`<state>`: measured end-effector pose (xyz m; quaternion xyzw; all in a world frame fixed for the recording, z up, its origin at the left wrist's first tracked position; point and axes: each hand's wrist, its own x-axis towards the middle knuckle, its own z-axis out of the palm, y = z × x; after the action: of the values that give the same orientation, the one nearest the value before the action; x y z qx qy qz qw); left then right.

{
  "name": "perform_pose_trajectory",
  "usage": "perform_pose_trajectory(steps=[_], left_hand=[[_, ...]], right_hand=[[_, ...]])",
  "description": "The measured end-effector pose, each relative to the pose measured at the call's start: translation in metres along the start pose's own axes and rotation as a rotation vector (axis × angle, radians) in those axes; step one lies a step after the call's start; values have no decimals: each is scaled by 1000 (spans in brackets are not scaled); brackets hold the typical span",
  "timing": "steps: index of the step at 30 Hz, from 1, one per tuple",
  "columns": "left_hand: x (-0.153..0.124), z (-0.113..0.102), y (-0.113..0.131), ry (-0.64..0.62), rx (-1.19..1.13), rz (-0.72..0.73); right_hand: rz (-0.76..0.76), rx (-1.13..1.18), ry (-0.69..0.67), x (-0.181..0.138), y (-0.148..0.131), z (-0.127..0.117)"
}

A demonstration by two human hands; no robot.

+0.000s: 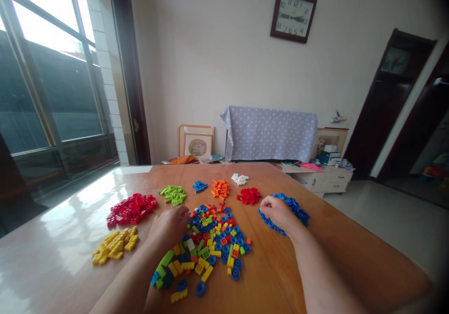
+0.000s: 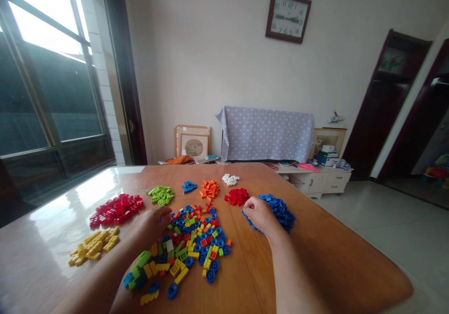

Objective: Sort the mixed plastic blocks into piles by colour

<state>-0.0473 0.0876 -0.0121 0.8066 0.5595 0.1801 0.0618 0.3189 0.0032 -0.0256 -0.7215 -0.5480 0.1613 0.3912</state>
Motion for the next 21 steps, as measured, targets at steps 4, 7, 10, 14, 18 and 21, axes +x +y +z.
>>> perform_pose_trajectory(steps=[4, 7, 10, 14, 18, 21], left_hand=[[0, -2, 2, -9, -2, 0], [-1, -3, 2, -11, -1, 21], [-1, -4, 2, -15, 3, 38], [-1, -4, 2, -15, 14, 48], [0, -3, 1, -8, 21, 40], [0, -3, 0, 8, 9, 39]], right_hand=[[55, -194, 181, 8, 16, -17], [60, -286, 148, 7, 19, -20], [43, -332, 108, 3, 17, -19], [49, -360, 80, 2, 15, -17], [47, -383, 87, 4, 15, -18], [35, -395, 127, 6, 16, -18]])
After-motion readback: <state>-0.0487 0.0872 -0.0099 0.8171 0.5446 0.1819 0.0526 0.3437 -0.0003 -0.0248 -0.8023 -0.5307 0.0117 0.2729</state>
